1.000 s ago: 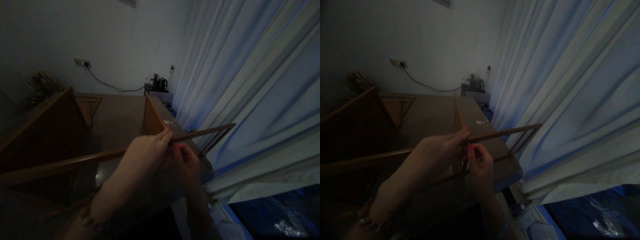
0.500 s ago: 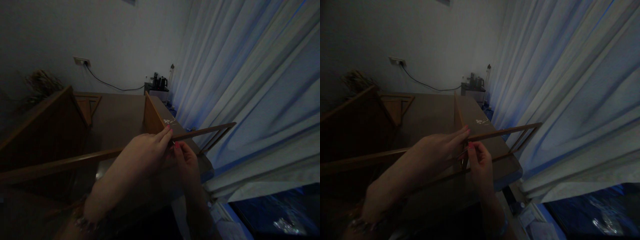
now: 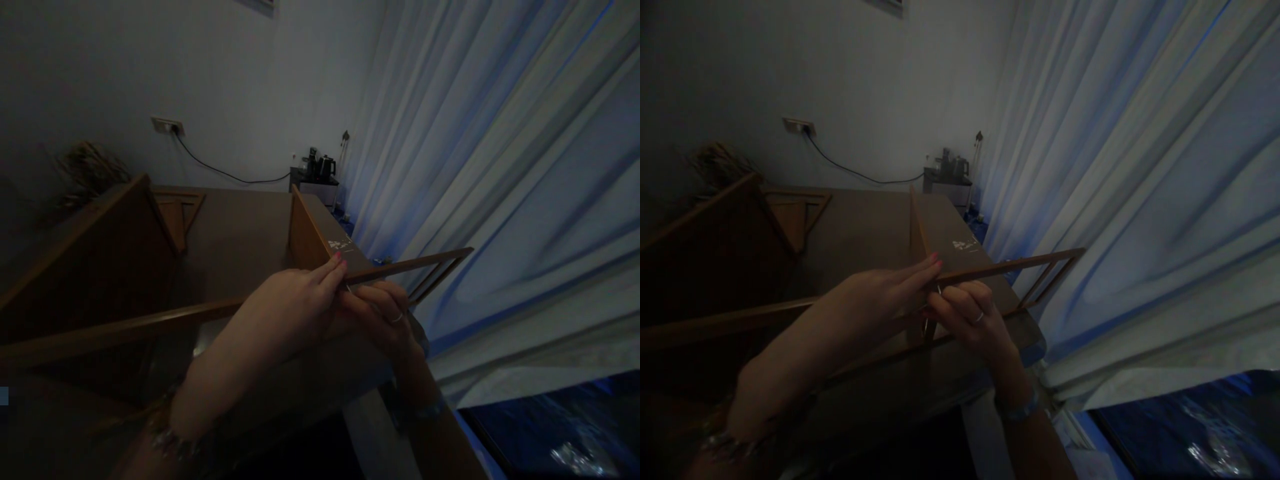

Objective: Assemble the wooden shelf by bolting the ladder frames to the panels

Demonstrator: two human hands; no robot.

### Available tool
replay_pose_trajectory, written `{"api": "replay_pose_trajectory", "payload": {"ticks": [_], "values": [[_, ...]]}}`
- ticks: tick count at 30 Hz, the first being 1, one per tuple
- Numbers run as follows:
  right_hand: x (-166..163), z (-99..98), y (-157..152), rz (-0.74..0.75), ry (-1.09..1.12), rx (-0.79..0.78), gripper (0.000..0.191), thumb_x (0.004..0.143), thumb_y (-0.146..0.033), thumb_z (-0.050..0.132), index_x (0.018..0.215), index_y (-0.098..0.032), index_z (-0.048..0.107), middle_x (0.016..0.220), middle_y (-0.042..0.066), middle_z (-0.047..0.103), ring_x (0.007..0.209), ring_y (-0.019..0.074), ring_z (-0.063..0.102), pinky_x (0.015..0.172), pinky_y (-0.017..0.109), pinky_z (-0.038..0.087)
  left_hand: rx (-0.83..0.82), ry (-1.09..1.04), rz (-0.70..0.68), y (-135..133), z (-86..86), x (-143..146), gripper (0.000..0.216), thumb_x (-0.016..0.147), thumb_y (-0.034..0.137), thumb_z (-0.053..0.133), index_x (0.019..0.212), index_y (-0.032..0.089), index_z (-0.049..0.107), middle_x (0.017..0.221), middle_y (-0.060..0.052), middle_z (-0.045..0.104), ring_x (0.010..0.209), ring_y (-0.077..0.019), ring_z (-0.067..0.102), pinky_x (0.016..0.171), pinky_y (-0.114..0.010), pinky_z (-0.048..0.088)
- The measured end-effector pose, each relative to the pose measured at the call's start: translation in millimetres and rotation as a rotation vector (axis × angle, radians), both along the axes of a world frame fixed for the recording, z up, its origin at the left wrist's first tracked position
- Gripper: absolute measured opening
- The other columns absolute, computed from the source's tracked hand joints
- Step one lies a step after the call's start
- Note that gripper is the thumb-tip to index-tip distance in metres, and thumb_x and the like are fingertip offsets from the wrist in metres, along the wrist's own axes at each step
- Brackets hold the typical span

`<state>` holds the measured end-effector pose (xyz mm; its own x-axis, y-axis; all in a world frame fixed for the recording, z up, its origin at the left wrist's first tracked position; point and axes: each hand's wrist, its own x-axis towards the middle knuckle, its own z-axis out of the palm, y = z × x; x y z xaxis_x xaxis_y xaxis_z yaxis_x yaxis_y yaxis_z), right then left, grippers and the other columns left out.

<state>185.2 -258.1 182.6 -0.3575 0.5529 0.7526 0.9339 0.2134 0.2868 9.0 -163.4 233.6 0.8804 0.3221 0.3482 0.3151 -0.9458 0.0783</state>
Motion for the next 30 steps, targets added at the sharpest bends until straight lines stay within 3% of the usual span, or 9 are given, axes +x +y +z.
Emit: {"api": "replay_pose_trajectory", "payload": {"ticks": [6,10,14,18,20,24,27,30], "values": [[5,18.3,7,0.194,-0.067,-0.050,0.023,0.090,-0.013,0.057,0.111,-0.022,0.060,0.088,0.000,0.066,0.090,0.0133,0.057,0.085,0.028,0.050,-0.041,-0.005,0.026,-2,2.3,0,0.050,0.088,0.020,0.050,0.137,0.015,0.039,0.142,-0.012,0.049,0.104,-0.0212,0.068,0.088,-0.034,0.058],[0,21.5,19,0.360,0.183,-0.070,0.009,0.087,-0.016,0.062,0.095,-0.019,0.061,0.078,0.001,0.063,0.081,0.0143,0.057,0.077,0.028,0.052,-0.083,-0.033,0.024,-2,2.7,0,0.056,0.087,0.033,0.055,0.138,0.016,0.040,0.141,-0.012,0.049,0.106,-0.0228,0.067,0.087,-0.034,0.058],[-4,18.2,22,0.363,0.344,-0.107,0.014,0.087,-0.015,0.060,0.100,-0.021,0.061,0.083,0.001,0.065,0.083,0.0142,0.058,0.077,0.028,0.051,-0.117,-0.057,0.042,-2,0.8,1,0.057,0.087,0.042,0.054,0.137,0.019,0.040,0.136,-0.011,0.056,0.107,-0.0225,0.066,0.086,-0.032,0.057],[-3,14.0,21,0.334,0.314,-0.112,0.033,0.090,-0.014,0.054,0.121,-0.025,0.056,0.091,0.001,0.068,0.088,0.0152,0.061,0.081,0.031,0.052,-0.148,-0.089,0.113,-4,2.2,2,0.081,0.086,0.045,0.054,0.148,0.022,0.008,0.116,-0.009,0.069,0.089,-0.0208,0.072,0.068,-0.027,0.055],[-4,13.4,21,0.325,0.347,-0.099,0.045,0.091,-0.013,0.052,0.133,-0.027,0.046,0.099,0.002,0.068,0.088,0.0152,0.062,0.080,0.031,0.053,-0.150,-0.102,0.136,-5,3.2,2,0.081,0.089,0.043,0.051,0.148,0.024,-0.001,0.108,-0.006,0.072,0.081,-0.0191,0.072,0.060,-0.024,0.051],[-6,12.7,22,0.300,0.462,-0.067,0.057,0.091,-0.017,0.054,0.143,-0.028,0.032,0.111,0.004,0.065,0.087,0.0150,0.065,0.079,0.030,0.056,-0.127,-0.088,0.177,-5,1.7,3,0.075,0.091,0.039,0.048,0.148,0.023,0.002,0.097,-0.004,0.074,0.074,-0.0179,0.072,0.053,-0.021,0.044],[-5,9.3,21,0.306,0.485,-0.047,0.048,0.091,-0.022,0.057,0.135,-0.029,0.039,0.109,0.003,0.064,0.081,0.0132,0.065,0.074,0.028,0.056,-0.090,-0.074,0.184,-2,-0.9,3,0.071,0.090,0.038,0.049,0.147,0.023,0.011,0.099,-0.005,0.074,0.079,-0.0195,0.072,0.055,-0.022,0.044],[0,4.8,21,0.246,0.547,0.033,0.044,0.087,-0.034,0.064,0.125,-0.028,0.044,0.095,0.000,0.063,0.073,0.0127,0.063,0.069,0.027,0.054,-0.071,-0.049,0.169,-1,-1.3,4,0.059,0.090,0.039,0.049,0.143,0.022,0.028,0.104,-0.006,0.073,0.084,-0.0197,0.071,0.057,-0.023,0.045]]}}
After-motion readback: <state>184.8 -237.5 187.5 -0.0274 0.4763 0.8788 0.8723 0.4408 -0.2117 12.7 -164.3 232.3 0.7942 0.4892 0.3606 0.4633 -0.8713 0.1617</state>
